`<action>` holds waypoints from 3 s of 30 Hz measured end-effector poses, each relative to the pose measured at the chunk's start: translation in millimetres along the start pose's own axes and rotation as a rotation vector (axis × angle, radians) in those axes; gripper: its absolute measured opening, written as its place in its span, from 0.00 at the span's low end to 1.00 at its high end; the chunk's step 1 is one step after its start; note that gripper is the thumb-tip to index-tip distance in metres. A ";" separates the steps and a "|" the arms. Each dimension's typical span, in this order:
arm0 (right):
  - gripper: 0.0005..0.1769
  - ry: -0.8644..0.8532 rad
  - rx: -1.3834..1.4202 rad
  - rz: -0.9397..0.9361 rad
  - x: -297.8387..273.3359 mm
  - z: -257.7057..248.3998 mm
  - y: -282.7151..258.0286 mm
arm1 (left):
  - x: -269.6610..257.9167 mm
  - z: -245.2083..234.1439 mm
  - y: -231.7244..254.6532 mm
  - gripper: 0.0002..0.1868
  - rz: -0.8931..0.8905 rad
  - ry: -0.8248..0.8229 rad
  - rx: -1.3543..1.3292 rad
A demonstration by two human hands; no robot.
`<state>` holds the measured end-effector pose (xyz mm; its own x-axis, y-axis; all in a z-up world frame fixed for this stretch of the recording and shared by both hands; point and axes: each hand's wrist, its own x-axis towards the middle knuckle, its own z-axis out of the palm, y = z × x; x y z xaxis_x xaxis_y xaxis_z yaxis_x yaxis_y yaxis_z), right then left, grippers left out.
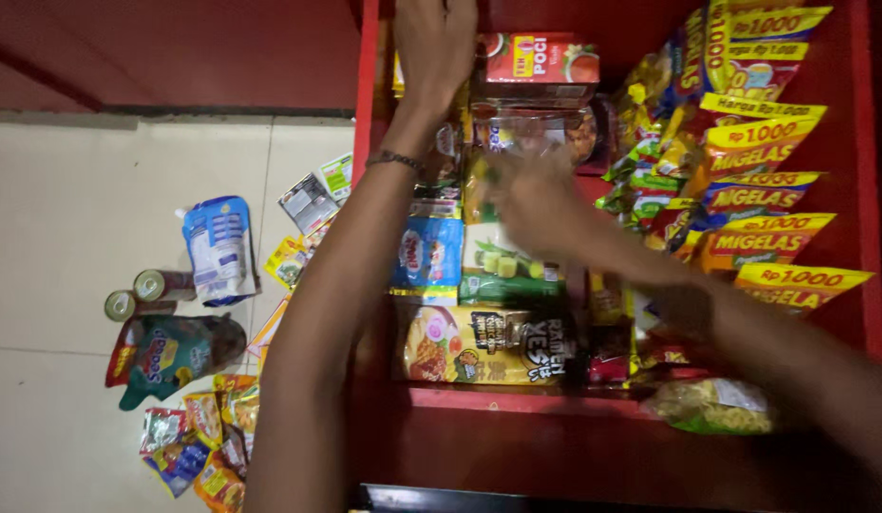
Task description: The person sits on the floor and organizes various grocery items into a red storage drawer. They pick up items from the floor and place them into the drawer, arranging them by type.
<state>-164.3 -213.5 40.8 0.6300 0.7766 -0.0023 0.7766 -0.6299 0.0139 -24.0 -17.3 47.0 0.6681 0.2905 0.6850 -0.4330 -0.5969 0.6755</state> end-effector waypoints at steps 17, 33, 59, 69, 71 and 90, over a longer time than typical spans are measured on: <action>0.11 -0.019 0.167 0.315 46.7 -3.3 173.1 | -29.1 29.6 21.9 0.29 0.520 -0.717 0.506; 0.19 0.078 -0.106 0.250 41.6 9.8 157.3 | -36.7 46.7 19.3 0.29 0.632 -0.701 0.690; 0.20 0.216 -0.420 0.149 31.9 19.6 130.5 | -49.5 47.9 8.7 0.39 0.611 -0.785 0.813; 0.17 0.337 -0.389 0.273 38.4 48.7 126.9 | -58.5 50.4 5.8 0.27 0.681 -0.653 0.855; 0.14 0.299 -0.308 0.314 37.9 42.7 125.2 | -53.8 39.6 23.2 0.27 0.629 -0.722 0.825; 0.14 0.550 -0.027 -0.608 187.7 -128.6 -157.9 | -17.3 -458.2 -120.4 0.19 0.357 -0.605 1.119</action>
<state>-169.9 33.1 166.8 -0.0013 0.8808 0.4734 0.9760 -0.1019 0.1923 -260.7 392.2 78.9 0.9117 -0.2143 0.3506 -0.1055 -0.9467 -0.3043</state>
